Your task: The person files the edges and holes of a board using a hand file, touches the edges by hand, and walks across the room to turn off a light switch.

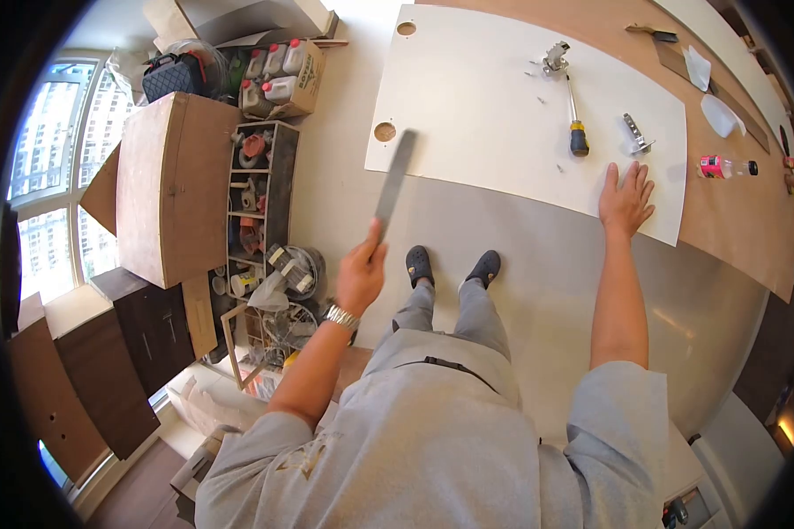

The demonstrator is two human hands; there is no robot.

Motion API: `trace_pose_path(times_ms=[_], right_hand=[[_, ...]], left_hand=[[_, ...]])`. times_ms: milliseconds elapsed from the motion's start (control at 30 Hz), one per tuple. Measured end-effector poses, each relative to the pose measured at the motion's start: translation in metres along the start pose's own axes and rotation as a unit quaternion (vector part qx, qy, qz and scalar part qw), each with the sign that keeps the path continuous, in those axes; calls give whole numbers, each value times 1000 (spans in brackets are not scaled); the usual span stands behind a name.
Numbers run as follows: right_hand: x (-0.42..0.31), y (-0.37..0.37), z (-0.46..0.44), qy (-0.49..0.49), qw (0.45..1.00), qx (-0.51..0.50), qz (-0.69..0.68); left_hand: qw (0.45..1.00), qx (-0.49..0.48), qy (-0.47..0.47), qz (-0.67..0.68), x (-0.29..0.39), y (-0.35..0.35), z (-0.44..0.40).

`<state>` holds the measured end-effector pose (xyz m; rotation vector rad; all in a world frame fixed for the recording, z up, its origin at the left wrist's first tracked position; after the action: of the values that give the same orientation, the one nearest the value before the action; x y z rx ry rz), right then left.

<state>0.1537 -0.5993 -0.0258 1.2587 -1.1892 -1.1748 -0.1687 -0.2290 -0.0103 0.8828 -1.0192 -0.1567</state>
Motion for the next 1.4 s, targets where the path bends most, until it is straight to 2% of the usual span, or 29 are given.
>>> trace_pose_path(times_ms=[100,200,300,367,467,500,600,700,800,867,900,1000,1100,1200,1300,1400], right_hand=[[4,-1,2,23,1000,13,0],[4,1,1,14,1000,6,4],[4,-2,0,11,1000,8,10],[4,-3,3,16,1000,16,8],[3,-2,0,13,1000,16,12],[2,-2,1,7,1000,13,13],[6,-3,3,28,999,28,6],[5,-1,-1,8,1000,6,10],[5,-3,0,14,1000,14,8],[6,-4,5,10,1000,11,8],[4,-4,0,10,1000,17,8],[5,-3,0,13,1000,8,15],[4,1,0,7,1000,5,5],[0,2,1,2,1000,4,9],[6,-3,2,23,1000,18,11],[7,-7,0,12,1000,20,6]], left_hand=[[998,-6,-58,16,45,-42,-56],[998,-17,-59,-16,68,-41,-71],[998,18,-42,37,14,-5,-28],[998,-6,50,39,-13,24,-6],[1000,5,-23,5,-28,22,-19],[999,-26,-16,-16,-15,14,-34],[998,-33,-52,-17,42,-9,-77],[997,-56,-39,-30,42,5,-68],[999,2,-13,45,-9,31,-28],[999,-17,14,24,-22,32,-22],[999,-22,24,17,-23,31,-24],[999,-27,-27,-6,20,-4,-73],[998,-47,-30,-33,49,-6,-85],[999,-13,-30,23,-4,11,-44],[999,-23,20,28,-25,31,-20],[999,-33,5,-8,11,10,-57]])
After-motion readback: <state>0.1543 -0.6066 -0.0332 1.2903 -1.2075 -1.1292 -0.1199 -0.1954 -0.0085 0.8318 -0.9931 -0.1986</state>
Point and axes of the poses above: each hand's wrist, its own z-axis away from the middle knuckle, its own y-axis out of the back of the hand, x = y × z, the point moved 1 cm from there along -z, towards the middle knuckle, and after that the axes turned 13 degrees about y, right-handed, at the moved point
